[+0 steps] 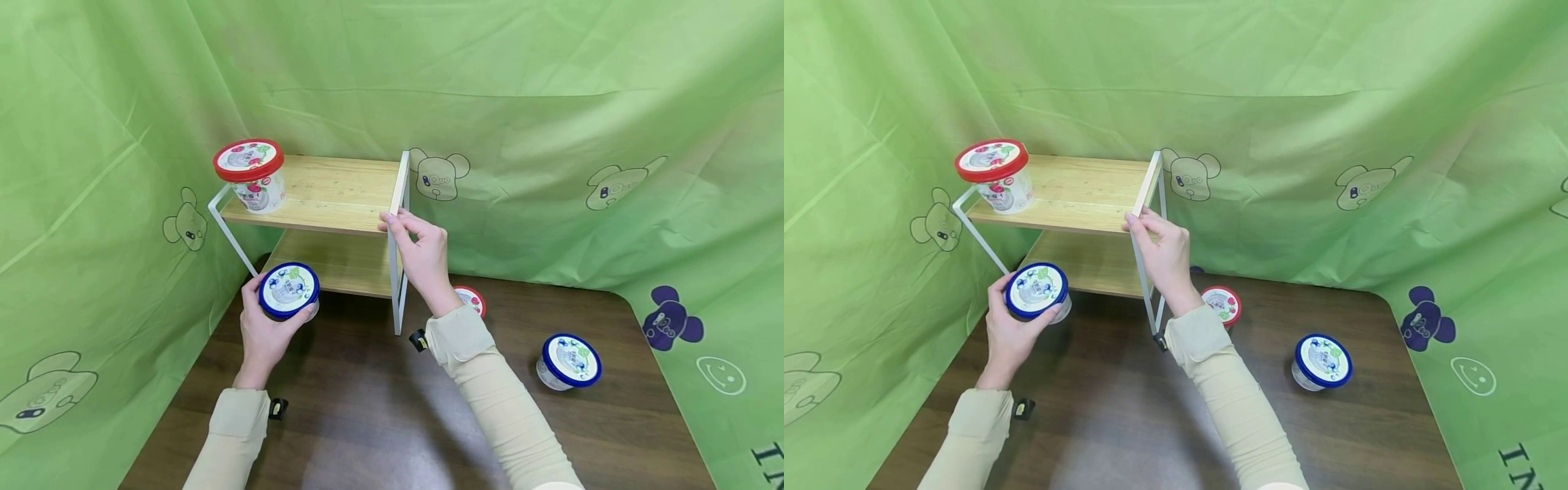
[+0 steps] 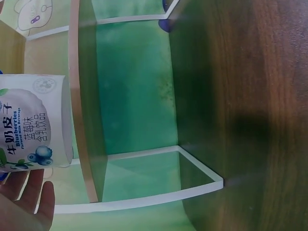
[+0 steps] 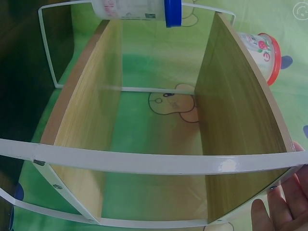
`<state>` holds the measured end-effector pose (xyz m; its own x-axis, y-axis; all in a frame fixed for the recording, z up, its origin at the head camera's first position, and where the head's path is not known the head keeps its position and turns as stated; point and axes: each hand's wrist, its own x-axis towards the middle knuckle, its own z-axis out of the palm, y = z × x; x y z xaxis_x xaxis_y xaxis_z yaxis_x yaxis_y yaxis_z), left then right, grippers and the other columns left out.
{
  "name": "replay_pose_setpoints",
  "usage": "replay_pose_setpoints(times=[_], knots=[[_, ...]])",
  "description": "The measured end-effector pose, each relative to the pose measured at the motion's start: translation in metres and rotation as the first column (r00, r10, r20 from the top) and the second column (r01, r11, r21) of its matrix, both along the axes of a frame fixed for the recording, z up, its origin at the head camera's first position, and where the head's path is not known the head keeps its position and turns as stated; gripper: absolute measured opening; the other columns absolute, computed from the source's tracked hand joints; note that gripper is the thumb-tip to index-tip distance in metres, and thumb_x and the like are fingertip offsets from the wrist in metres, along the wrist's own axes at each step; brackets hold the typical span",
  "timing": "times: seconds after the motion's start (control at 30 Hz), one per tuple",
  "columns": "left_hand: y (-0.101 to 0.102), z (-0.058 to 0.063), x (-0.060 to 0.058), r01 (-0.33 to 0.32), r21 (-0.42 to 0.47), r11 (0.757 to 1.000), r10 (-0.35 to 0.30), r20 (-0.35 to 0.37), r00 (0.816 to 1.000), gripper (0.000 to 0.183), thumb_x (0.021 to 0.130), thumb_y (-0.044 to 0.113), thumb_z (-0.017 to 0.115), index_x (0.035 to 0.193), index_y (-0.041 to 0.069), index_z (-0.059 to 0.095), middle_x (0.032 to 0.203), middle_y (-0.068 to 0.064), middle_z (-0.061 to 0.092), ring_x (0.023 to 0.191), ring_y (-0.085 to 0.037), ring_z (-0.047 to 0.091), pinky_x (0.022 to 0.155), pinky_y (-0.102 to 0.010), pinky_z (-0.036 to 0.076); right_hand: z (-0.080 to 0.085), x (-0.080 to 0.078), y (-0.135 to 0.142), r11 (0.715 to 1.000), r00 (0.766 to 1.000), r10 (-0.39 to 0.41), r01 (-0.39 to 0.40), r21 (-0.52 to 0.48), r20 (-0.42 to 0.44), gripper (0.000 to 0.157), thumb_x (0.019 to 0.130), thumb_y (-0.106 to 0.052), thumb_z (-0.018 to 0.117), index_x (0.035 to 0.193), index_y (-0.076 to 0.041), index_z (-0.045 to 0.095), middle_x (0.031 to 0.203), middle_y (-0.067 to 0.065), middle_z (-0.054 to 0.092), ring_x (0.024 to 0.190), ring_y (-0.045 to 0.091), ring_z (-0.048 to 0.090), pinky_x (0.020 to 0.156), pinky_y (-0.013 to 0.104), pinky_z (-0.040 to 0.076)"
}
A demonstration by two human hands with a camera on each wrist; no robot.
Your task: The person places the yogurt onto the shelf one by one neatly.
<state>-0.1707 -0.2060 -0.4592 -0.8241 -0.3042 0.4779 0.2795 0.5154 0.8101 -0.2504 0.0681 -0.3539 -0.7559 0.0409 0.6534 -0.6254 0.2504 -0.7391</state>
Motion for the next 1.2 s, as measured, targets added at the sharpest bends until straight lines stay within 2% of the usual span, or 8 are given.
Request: replay_pose_setpoints(times=[0.27, 0.57, 1.2], knots=[[0.001, 0.004, -0.005, 0.008, 0.032, 0.999, -0.007, -0.03, 1.0, 0.099, 0.067, 0.025, 0.098, 0.146, 0.013, 0.039, 0.141, -0.007, 0.053, 0.127, -0.025, 0.05, 0.103, -0.055, 0.038, -0.001, -0.001, 0.0, 1.0, 1.0, -0.004, 0.004, 0.0, -0.004, 0.028, 0.102, -0.028, 0.065, 0.092, -0.01, 0.083, 0.106, 0.002, 0.076, 0.118, 0.016, 0.064, 0.104, 0.028, 0.045], [0.002, 0.009, -0.012, -0.02, 0.034, 0.999, 0.022, -0.057, 0.998, 0.098, 0.066, 0.026, 0.099, 0.144, 0.011, 0.041, 0.138, -0.008, 0.056, 0.125, -0.025, 0.051, 0.103, -0.052, 0.038, -0.001, -0.001, -0.001, 1.0, 1.0, -0.001, 0.001, 0.002, 0.004, 0.026, 0.102, -0.027, 0.065, 0.093, -0.01, 0.083, 0.107, 0.001, 0.076, 0.119, 0.015, 0.063, 0.105, 0.028, 0.045], [0.007, 0.019, -0.034, -0.047, 0.063, 0.997, 0.053, -0.095, 0.994, 0.097, 0.067, 0.031, 0.098, 0.144, 0.014, 0.041, 0.138, -0.005, 0.056, 0.127, -0.022, 0.05, 0.104, -0.049, 0.038, 0.0, -0.001, 0.0, 1.0, 1.0, -0.001, 0.001, 0.005, 0.0, 0.028, 0.102, -0.029, 0.065, 0.093, -0.01, 0.083, 0.107, 0.002, 0.076, 0.119, 0.016, 0.064, 0.105, 0.028, 0.045]])
